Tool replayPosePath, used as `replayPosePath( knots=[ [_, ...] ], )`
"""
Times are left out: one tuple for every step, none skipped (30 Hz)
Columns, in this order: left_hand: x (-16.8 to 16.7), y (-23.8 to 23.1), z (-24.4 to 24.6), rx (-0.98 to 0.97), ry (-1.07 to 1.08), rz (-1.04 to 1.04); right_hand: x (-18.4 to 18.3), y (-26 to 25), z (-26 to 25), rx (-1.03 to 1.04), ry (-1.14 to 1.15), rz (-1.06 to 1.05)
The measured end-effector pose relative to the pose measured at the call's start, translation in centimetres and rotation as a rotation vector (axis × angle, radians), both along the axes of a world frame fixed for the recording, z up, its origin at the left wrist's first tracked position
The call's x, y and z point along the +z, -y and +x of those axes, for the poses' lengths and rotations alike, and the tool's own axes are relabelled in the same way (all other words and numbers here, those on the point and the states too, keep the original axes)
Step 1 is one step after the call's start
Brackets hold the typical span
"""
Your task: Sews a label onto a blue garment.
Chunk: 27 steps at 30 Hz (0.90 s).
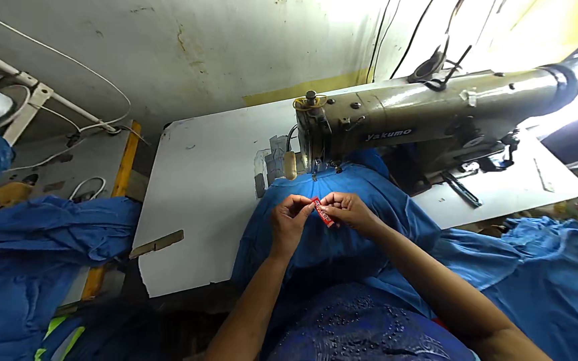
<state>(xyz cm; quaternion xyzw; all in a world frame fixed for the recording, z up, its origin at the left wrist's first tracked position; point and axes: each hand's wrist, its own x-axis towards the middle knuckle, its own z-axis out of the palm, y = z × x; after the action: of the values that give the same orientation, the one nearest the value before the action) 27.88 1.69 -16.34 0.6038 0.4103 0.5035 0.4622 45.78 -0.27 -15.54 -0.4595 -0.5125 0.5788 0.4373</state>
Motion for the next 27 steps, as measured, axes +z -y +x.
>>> replayPosePath(
  knots=[
    [-0.1,0.1,0.2,0.014,0.014,0.003,-0.3,0.0,0.0,-0.024,0.014,0.039],
    [-0.3,0.2,0.3,0.022,0.027,0.013,-0.7,0.1,-0.2,-0.061,0.024,0.085],
    [-0.4,0.3,0.4,0.021,0.041,0.028,-1.0,0.2,-0.4,-0.105,0.020,0.133],
    [-0.6,0.4,0.6,0.017,0.059,0.049,-1.1,0.3,-0.6,-0.144,-0.001,0.168],
    [-0.7,0.6,0.7,0.015,0.082,0.072,-1.1,0.4,-0.8,-0.171,-0.032,0.185],
    [-0.8,0.7,0.8,0.012,0.102,0.085,-1.2,0.5,-1.1,-0.186,-0.062,0.192],
    [-0.7,0.9,0.8,0.008,0.112,0.088,-1.3,0.6,-1.2,-0.191,-0.088,0.196],
    [-0.7,1.0,0.9,0.003,0.114,0.085,-1.3,0.8,-1.4,-0.193,-0.108,0.206],
    [-0.6,1.2,0.9,0.000,0.108,0.084,-1.4,0.9,-1.5,-0.198,-0.119,0.231],
    [-0.5,1.3,0.9,0.000,0.095,0.092,-1.4,1.0,-1.5,-0.200,-0.121,0.268],
    [-0.5,1.4,0.8,0.001,0.080,0.112,-1.4,1.1,-1.5,-0.193,-0.114,0.298],
    [-0.6,1.4,0.8,0.003,0.065,0.138,-1.3,1.2,-1.3,-0.177,-0.100,0.315],
    [-0.6,1.4,0.7,0.004,0.049,0.176,-1.1,1.2,-1.1,-0.153,-0.079,0.315],
    [-0.7,1.4,0.7,0.005,0.025,0.222,-0.9,1.2,-0.9,-0.129,-0.060,0.301],
    [-0.8,1.4,0.6,0.007,-0.003,0.265,-0.6,1.3,-0.7,-0.109,-0.047,0.279],
    [-0.8,1.3,0.6,0.012,-0.027,0.299,-0.3,1.3,-0.5,-0.094,-0.038,0.258],
    [-0.9,1.3,0.5,0.018,-0.035,0.312,-0.1,1.3,-0.4,-0.083,-0.037,0.239],
    [-0.9,1.4,0.6,0.024,-0.016,0.298,0.1,1.3,-0.3,-0.074,-0.042,0.225],
    [-0.8,1.5,0.6,0.030,0.020,0.261,0.3,1.3,-0.3,-0.073,-0.053,0.210],
    [-0.6,1.5,0.7,0.037,0.057,0.218,0.4,1.3,-0.5,-0.077,-0.074,0.196],
    [-0.5,1.6,0.8,0.047,0.090,0.180,0.4,1.4,-0.7,-0.089,-0.100,0.180],
    [-0.5,1.6,0.9,0.060,0.124,0.147,0.4,1.4,-1.0,-0.109,-0.130,0.160],
    [-0.4,1.6,0.9,0.068,0.154,0.112,0.3,1.4,-1.3,-0.128,-0.158,0.135],
    [-0.4,1.7,0.9,0.067,0.178,0.077,0.2,1.4,-1.5,-0.139,-0.180,0.106],
    [-0.4,1.7,0.9,0.061,0.195,0.048,0.2,1.4,-1.6,-0.140,-0.194,0.076],
    [-0.4,1.8,0.9,0.060,0.195,0.033,0.3,1.4,-1.7,-0.133,-0.205,0.053],
    [-0.4,1.8,0.9,0.065,0.187,0.037,0.4,1.4,-1.7,-0.122,-0.210,0.045]
  ],
)
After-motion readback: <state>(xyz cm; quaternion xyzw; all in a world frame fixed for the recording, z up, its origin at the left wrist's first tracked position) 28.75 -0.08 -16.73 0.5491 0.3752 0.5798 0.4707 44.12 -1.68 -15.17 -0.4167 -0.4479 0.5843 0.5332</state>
